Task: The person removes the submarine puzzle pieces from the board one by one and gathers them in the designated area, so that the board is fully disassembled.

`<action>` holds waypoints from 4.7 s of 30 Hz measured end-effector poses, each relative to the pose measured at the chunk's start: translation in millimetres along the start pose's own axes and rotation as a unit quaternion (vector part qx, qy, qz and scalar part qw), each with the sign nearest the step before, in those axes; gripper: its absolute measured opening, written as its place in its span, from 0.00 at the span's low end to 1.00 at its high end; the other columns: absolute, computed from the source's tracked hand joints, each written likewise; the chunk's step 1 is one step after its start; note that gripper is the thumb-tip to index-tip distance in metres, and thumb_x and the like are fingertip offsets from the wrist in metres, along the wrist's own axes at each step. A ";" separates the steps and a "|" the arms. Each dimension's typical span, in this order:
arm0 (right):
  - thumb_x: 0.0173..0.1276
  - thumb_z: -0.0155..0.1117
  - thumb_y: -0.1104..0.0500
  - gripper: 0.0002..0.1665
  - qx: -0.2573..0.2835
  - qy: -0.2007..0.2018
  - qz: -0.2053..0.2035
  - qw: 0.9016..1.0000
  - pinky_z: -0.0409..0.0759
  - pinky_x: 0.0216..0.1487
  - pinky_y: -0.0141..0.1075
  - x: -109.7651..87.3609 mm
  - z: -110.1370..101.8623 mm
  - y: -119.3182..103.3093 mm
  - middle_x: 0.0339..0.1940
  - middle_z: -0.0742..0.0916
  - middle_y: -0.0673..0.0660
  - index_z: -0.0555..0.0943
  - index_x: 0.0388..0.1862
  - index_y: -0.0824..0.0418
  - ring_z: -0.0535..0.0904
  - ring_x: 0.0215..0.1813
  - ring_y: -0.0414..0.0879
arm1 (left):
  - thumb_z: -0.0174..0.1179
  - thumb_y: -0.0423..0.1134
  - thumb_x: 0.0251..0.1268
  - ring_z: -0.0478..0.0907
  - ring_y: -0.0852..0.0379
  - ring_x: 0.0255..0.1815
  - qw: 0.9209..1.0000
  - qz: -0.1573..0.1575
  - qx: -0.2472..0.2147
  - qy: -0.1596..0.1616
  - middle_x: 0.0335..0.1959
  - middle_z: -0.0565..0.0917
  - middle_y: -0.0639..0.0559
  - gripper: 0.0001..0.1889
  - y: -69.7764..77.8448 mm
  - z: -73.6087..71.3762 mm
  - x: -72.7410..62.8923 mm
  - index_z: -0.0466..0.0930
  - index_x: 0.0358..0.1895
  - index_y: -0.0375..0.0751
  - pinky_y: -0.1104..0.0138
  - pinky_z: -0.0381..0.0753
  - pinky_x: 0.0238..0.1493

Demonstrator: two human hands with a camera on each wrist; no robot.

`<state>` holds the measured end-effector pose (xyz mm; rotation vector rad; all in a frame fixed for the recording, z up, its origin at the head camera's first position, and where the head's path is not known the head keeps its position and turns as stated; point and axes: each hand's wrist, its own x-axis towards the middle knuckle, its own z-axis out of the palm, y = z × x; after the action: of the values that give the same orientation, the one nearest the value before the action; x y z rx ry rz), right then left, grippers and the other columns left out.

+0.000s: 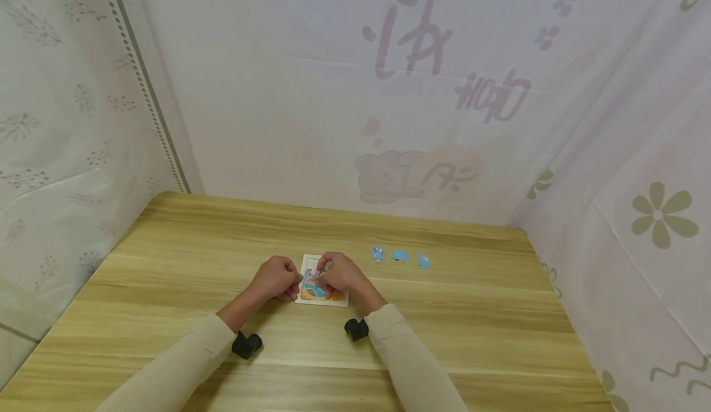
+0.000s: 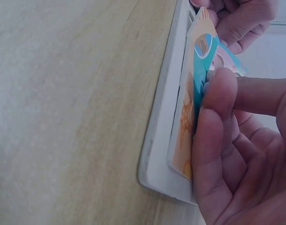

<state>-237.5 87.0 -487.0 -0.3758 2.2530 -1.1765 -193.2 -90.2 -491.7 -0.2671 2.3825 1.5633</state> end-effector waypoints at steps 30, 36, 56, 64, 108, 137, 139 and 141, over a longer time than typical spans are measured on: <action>0.66 0.59 0.66 0.06 0.000 0.001 -0.016 1.000 0.77 0.17 0.30 -2.5 2.8 3.4 0.14 0.79 0.53 0.79 0.41 0.61 0.75 0.13 0.42 | 0.62 0.27 0.51 0.81 0.55 0.16 0.999 -0.001 0.030 -0.039 0.18 0.82 0.45 0.06 0.3 -4.4 0.0 0.74 0.29 0.36 0.66 0.84 0.20; 0.68 0.62 0.61 0.04 0.034 -0.005 -0.006 0.999 0.78 0.18 0.30 -2.0 1.8 4.8 0.18 0.81 0.53 0.80 0.37 0.61 0.76 0.15 0.42 | 0.63 0.27 0.51 0.81 0.54 0.16 0.999 -0.004 0.033 -0.040 0.18 0.82 0.44 0.06 1.3 -4.8 -0.7 0.74 0.30 0.36 0.66 0.84 0.21; 0.70 0.62 0.58 0.08 0.036 -0.020 0.004 0.999 0.78 0.20 0.29 0.4 -2.6 6.1 0.20 0.81 0.52 0.84 0.38 0.62 0.78 0.19 0.41 | 0.61 0.26 0.53 0.80 0.55 0.16 0.998 -0.002 0.055 -0.041 0.18 0.82 0.45 0.06 2.1 -4.0 1.2 0.73 0.31 0.36 0.66 0.83 0.20; 0.69 0.64 0.56 0.07 0.070 -0.040 0.000 0.997 0.77 0.22 0.29 0.6 -6.3 12.0 0.23 0.84 0.52 0.84 0.38 0.60 0.80 0.22 0.40 | 0.60 0.26 0.53 0.81 0.54 0.17 0.998 0.002 0.046 -0.053 0.17 0.82 0.44 0.05 6.9 -9.3 -4.7 0.72 0.30 0.35 0.66 0.84 0.20; 0.68 0.65 0.54 0.14 0.181 -0.031 0.016 0.983 0.83 0.27 0.31 -5.3 -21.1 25.3 0.23 0.84 0.51 0.85 0.42 0.64 0.80 0.22 0.39 | 0.67 0.28 0.51 0.80 0.57 0.14 0.995 0.023 0.089 -0.043 0.15 0.80 0.46 0.11 8.0 -2.9 -3.3 0.71 0.28 0.36 0.67 0.83 0.19; 0.69 0.63 0.59 0.20 0.120 0.064 0.065 0.989 0.72 0.22 0.30 -56.4 -94.7 72.4 0.23 0.81 0.55 0.80 0.57 0.67 0.70 0.19 0.40 | 0.68 0.28 0.51 0.80 0.57 0.14 0.995 0.023 0.084 -0.046 0.15 0.81 0.46 0.11 5.9 -5.1 -1.8 0.72 0.29 0.35 0.67 0.83 0.20; 0.68 0.64 0.60 0.19 0.121 0.064 0.069 0.988 0.72 0.22 0.30 -56.5 -94.6 73.1 0.22 0.80 0.55 0.80 0.56 0.67 0.70 0.19 0.40 | 0.68 0.29 0.51 0.80 0.57 0.14 0.995 0.023 0.085 -0.046 0.15 0.81 0.46 0.11 4.9 -5.1 -0.8 0.72 0.29 0.35 0.67 0.83 0.20; 0.68 0.64 0.60 0.17 0.114 0.064 0.067 0.989 0.74 0.22 0.30 -56.2 -94.7 73.6 0.22 0.80 0.55 0.81 0.53 0.67 0.71 0.18 0.39 | 0.68 0.29 0.51 0.80 0.57 0.14 0.995 0.022 0.083 -0.046 0.15 0.81 0.46 0.11 4.2 -5.3 0.1 0.72 0.29 0.35 0.67 0.83 0.19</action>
<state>-248.2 218.9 -484.4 -0.0587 2.1813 -1.4010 -195.3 -93.4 -486.2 -0.1058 2.4442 1.3540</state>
